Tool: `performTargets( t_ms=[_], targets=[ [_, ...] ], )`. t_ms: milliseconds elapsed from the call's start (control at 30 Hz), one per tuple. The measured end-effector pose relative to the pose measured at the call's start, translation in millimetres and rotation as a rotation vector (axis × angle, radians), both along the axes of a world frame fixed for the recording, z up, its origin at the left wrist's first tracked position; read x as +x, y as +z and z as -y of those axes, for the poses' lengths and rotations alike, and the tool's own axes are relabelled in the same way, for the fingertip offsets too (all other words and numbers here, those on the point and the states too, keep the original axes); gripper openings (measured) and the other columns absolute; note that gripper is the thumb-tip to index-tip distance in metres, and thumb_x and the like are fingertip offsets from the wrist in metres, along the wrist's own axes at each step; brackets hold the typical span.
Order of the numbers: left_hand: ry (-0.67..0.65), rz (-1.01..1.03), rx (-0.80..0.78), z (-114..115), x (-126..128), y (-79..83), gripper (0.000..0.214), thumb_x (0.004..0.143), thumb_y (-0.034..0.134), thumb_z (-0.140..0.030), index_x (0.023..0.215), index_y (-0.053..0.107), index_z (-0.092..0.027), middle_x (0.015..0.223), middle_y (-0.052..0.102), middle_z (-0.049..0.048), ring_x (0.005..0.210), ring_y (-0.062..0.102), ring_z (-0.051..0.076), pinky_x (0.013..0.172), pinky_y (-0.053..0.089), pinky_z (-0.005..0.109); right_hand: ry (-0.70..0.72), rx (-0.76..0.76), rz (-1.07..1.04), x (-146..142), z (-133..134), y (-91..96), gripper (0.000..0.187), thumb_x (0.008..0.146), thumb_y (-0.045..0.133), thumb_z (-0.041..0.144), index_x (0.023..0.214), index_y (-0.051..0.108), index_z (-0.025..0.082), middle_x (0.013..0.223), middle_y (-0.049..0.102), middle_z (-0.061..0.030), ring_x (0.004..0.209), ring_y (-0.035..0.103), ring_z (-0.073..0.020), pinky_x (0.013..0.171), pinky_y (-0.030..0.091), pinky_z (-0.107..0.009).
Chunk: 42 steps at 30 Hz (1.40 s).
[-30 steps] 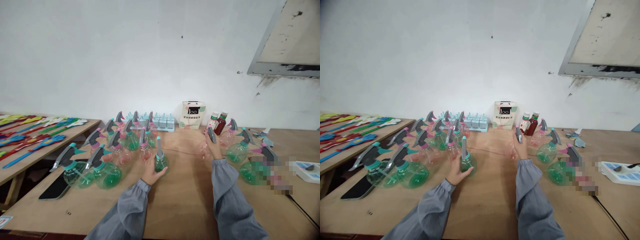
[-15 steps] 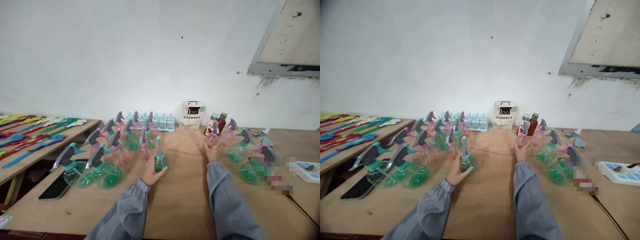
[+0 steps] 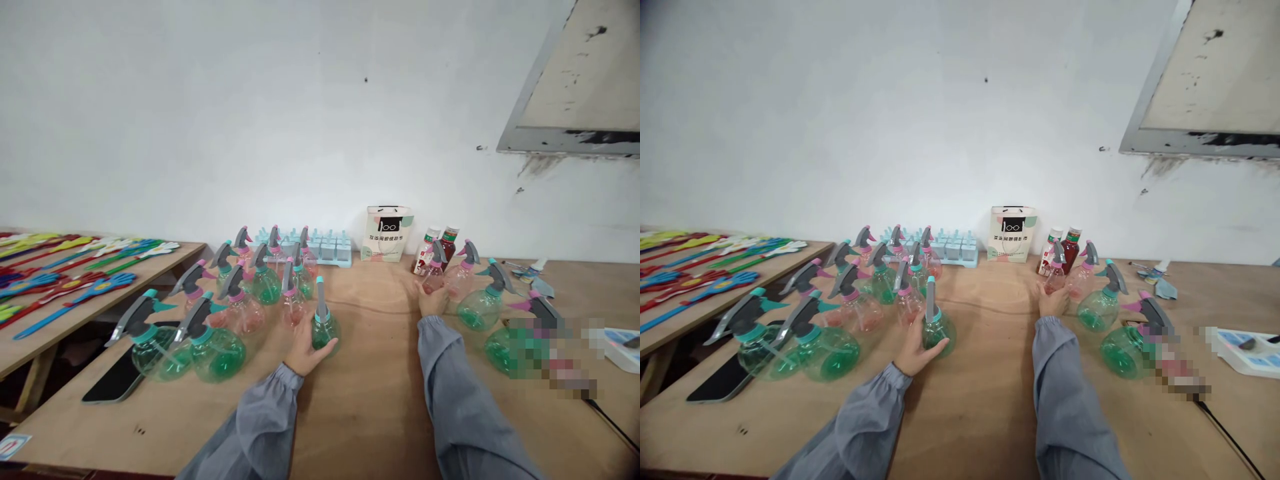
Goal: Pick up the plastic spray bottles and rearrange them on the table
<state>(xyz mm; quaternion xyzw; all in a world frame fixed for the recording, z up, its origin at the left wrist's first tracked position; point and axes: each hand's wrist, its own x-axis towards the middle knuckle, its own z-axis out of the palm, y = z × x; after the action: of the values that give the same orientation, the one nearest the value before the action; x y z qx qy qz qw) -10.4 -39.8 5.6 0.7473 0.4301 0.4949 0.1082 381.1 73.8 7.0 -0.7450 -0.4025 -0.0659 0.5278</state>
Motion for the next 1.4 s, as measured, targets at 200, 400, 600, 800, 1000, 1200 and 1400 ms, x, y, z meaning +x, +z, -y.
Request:
performTargets(
  t_ms=[200, 400, 600, 800, 1000, 1200, 1400],
  targets=[
    [-0.011, 0.029, -0.024, -1, 0, -6.9, 0.074, 0.079, 0.073, -0.049, 0.139, 0.041, -0.02, 0.13, 0.061, 0.016, 0.125, 0.059, 0.034, 0.109, 0.042, 0.056, -0.08, 0.027, -0.075, -6, 0, 4.4, 0.104, 0.07, 0.067, 0.074, 0.136, 0.035, 0.0, 0.134, 0.049, -0.0364, 0.127, 0.047, -0.0467, 0.106, 0.036, -0.058],
    [-0.162, 0.058, -0.045, 2, 2, -11.4, 0.062, 0.094, 0.054, -0.044, 0.148, 0.036, -0.02, 0.144, 0.052, 0.0165, 0.14, 0.047, 0.032, 0.118, 0.035, 0.053, 0.037, 0.262, -0.239, -49, 25, 7.6, 0.09, 0.074, 0.05, 0.083, 0.127, 0.04, 0.011, 0.135, 0.046, -0.0292, 0.131, 0.042, -0.0415, 0.111, 0.027, -0.066],
    [-0.243, -0.044, -0.091, 10, 12, -3.5, 0.07, 0.097, 0.051, -0.041, 0.158, 0.024, -0.019, 0.159, 0.04, 0.018, 0.149, 0.037, 0.031, 0.122, 0.032, 0.052, 0.803, 0.202, -0.176, -120, 58, 28.0, 0.071, 0.079, 0.052, 0.081, 0.119, 0.054, 0.022, 0.12, 0.064, -0.014, 0.107, 0.064, -0.0266, 0.095, 0.05, -0.045],
    [-0.328, -0.166, -0.103, 11, 9, 4.7, 0.09, 0.086, 0.066, -0.057, 0.159, 0.026, -0.024, 0.157, 0.044, 0.0174, 0.143, 0.047, 0.032, 0.114, 0.045, 0.051, 1.505, 0.058, -0.165, -168, 97, 76.8, 0.102, 0.073, 0.072, 0.074, 0.154, 0.027, 0.029, 0.158, 0.039, -0.0169, 0.147, 0.038, -0.0308, 0.119, 0.03, -0.051],
    [-0.148, -0.15, -0.077, 12, 12, -1.8, 0.086, 0.076, 0.071, -0.068, 0.147, 0.047, -0.025, 0.136, 0.064, 0.0171, 0.123, 0.063, 0.034, 0.102, 0.051, 0.052, 1.606, 0.04, -0.202, -180, 104, 75.9, 0.123, 0.054, 0.089, 0.067, 0.154, 0.029, 0.03, 0.157, 0.041, -0.0152, 0.146, 0.039, -0.0317, 0.122, 0.027, -0.049],
    [-0.005, -0.061, 0.188, 14, 6, 0.5, 0.068, 0.089, 0.058, -0.061, 0.145, 0.047, -0.025, 0.133, 0.06, 0.0152, 0.123, 0.059, 0.031, 0.104, 0.048, 0.047, 1.447, -0.003, -0.323, -190, 101, 80.7, 0.051, 0.079, 0.07, 0.038, 0.129, 0.063, 0.029, 0.12, 0.07, -0.0055, 0.121, 0.06, -0.0245, 0.115, 0.038, -0.046],
    [0.568, 0.263, 0.273, -5, -31, 28.4, 0.094, 0.078, 0.074, -0.055, 0.152, 0.026, -0.021, 0.147, 0.04, 0.0196, 0.139, 0.042, 0.035, 0.115, 0.037, 0.055, 1.448, -0.133, -0.76, -175, 92, 100.6, 0.035, 0.062, 0.066, 0.033, 0.094, 0.075, 0.024, 0.089, 0.076, -0.0039, 0.1, 0.069, -0.0276, 0.098, 0.049, -0.043]
  ],
)
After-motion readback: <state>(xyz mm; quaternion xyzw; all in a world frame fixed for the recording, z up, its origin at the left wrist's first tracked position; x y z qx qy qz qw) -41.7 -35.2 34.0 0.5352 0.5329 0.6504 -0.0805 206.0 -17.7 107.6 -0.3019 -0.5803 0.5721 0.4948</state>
